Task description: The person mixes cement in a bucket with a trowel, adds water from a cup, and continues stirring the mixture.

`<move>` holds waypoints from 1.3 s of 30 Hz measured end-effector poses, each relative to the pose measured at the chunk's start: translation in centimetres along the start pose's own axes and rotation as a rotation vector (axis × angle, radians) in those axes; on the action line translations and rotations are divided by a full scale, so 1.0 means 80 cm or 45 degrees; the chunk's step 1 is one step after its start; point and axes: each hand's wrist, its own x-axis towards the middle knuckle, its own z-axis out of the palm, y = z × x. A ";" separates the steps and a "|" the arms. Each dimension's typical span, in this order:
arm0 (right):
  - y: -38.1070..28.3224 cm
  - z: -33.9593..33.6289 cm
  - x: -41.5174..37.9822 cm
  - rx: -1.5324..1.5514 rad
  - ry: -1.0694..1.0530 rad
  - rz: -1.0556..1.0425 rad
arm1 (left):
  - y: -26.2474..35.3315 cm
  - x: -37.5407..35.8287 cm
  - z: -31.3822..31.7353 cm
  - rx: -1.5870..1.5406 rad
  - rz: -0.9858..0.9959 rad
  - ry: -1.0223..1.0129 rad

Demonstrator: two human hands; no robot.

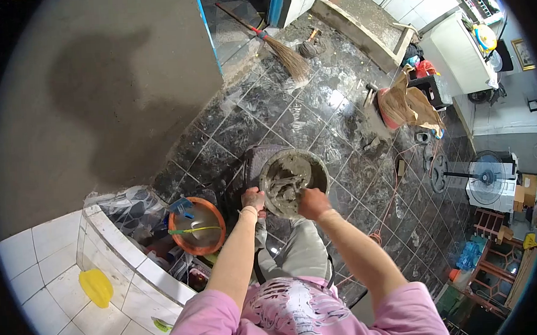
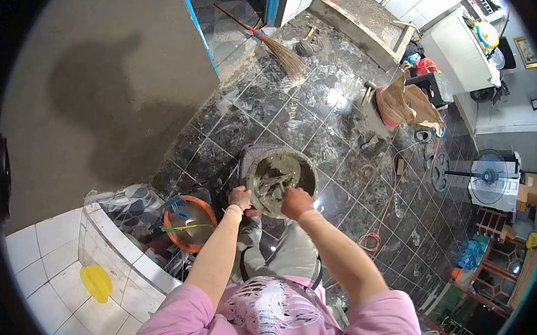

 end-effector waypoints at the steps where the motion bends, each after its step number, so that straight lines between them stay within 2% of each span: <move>1: -0.002 0.023 0.025 -0.007 0.001 -0.009 | 0.016 -0.015 -0.005 0.016 -0.037 -0.059; 2: -0.001 0.053 0.054 -0.017 0.004 -0.021 | 0.022 -0.021 -0.004 0.075 -0.029 -0.051; 3: -0.019 0.061 0.055 0.034 0.119 0.098 | 0.023 -0.021 -0.004 0.136 -0.013 -0.037; 5: -0.010 0.061 0.049 0.094 0.067 0.069 | 0.022 -0.015 -0.009 0.355 0.106 -0.065; 6: 0.002 0.051 0.038 0.102 0.031 0.062 | -0.002 -0.009 -0.004 0.364 0.098 -0.056; 7: 0.019 0.056 0.042 0.190 0.027 0.080 | 0.001 -0.003 -0.002 0.363 0.120 -0.036; 9: 0.052 0.064 0.024 0.367 0.139 -0.022 | 0.008 -0.015 0.005 0.096 0.085 0.213; 10: 0.062 0.062 0.012 0.453 0.185 -0.072 | 0.019 -0.030 0.003 0.066 0.063 0.204; 13: 0.075 0.033 -0.042 1.511 -0.275 0.437 | 0.040 -0.045 -0.003 0.054 0.010 0.157; 16: 0.066 0.008 -0.087 1.884 -0.278 0.479 | 0.041 -0.044 -0.008 0.189 -0.023 0.072; 18: 0.050 0.012 -0.080 1.832 -0.281 0.455 | 0.050 -0.045 -0.012 0.319 -0.030 -0.019; 20: 0.032 0.033 -0.040 1.780 -0.259 0.414 | 0.060 -0.055 -0.014 0.273 -0.058 -0.047; 22: 0.009 0.053 0.010 1.311 -0.130 0.390 | 0.053 -0.047 -0.012 0.202 -0.057 -0.025; 24: 0.005 0.100 0.058 0.856 0.095 0.228 | 0.031 -0.022 -0.006 0.110 -0.022 0.038; 25: 0.000 0.109 0.069 0.631 0.196 0.161 | 0.039 -0.024 -0.010 0.295 -0.017 -0.062; 26: 0.008 0.123 0.059 0.538 0.150 0.150 | 0.022 -0.012 -0.007 0.202 0.057 -0.051; 28: 0.006 0.092 0.037 0.340 0.104 0.094 | 0.008 0.004 -0.004 0.354 0.123 0.004; 31: 0.034 0.090 0.028 0.050 0.029 -0.105 | -0.004 0.014 -0.002 0.383 0.233 0.042; 33: 0.044 0.070 0.020 -0.160 -0.053 -0.195 | 0.011 -0.002 -0.005 0.380 0.163 0.076; 34: 0.054 0.056 0.006 -0.213 0.013 -0.275 | 0.020 -0.015 -0.005 0.382 0.127 0.083; 36: 0.041 -0.015 -0.038 -0.329 -0.107 -0.274 | -0.002 0.011 -0.001 0.355 0.179 0.070; 39: 0.065 -0.019 -0.058 -0.014 -0.025 -0.213 | -0.012 0.016 -0.001 0.405 0.218 0.062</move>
